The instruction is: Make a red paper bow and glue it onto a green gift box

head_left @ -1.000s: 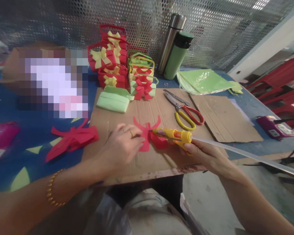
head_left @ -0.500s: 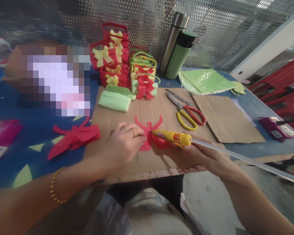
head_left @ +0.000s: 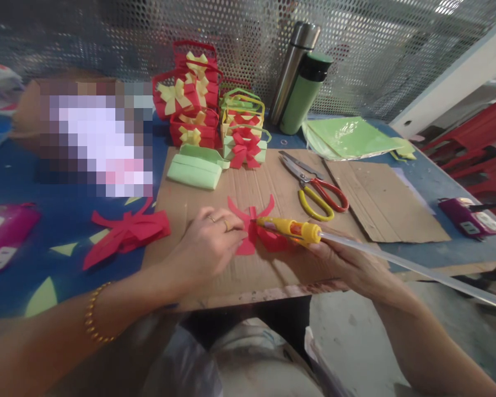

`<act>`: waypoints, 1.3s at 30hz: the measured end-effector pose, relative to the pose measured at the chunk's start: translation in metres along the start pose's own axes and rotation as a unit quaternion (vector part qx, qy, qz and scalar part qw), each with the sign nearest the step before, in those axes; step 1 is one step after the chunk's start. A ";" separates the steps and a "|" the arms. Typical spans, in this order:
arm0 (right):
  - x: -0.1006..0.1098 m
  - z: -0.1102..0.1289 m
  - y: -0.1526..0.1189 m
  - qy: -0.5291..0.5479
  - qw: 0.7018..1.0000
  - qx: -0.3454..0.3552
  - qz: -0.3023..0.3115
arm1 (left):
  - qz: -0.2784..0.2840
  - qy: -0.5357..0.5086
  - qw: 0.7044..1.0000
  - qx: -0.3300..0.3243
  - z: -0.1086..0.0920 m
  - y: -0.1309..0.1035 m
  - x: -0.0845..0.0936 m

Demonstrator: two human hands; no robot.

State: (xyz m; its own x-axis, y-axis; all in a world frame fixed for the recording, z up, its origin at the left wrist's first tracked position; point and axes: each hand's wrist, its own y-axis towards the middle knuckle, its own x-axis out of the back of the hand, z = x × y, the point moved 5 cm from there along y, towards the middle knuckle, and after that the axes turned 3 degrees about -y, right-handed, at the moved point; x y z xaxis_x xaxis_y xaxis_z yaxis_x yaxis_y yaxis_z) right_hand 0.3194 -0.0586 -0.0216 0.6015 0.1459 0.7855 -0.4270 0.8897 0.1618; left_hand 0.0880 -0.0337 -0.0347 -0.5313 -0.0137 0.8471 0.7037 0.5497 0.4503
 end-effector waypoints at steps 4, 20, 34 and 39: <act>0.002 -0.001 -0.005 0.024 1.000 0.001 -0.002 | -0.001 0.002 1.000 -0.003 0.000 -0.001 0.000; 0.003 -0.001 -0.004 0.042 0.999 0.006 -0.008 | 0.006 0.001 1.000 0.004 0.001 -0.001 -0.001; 0.003 -0.002 -0.004 0.026 0.999 0.023 -0.004 | -0.001 -0.001 1.000 0.001 0.001 -0.001 0.000; 0.003 -0.001 -0.002 0.031 0.999 0.022 -0.017 | 0.005 -0.003 1.000 0.003 0.002 0.000 0.001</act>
State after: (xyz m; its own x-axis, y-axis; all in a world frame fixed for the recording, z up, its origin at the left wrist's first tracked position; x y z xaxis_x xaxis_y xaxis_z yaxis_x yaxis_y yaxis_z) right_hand 0.3231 -0.0592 -0.0199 0.6555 0.1435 0.7414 -0.4339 0.8751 0.2143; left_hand 0.0863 -0.0325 -0.0344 -0.5275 -0.0043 0.8496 0.7054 0.5550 0.4408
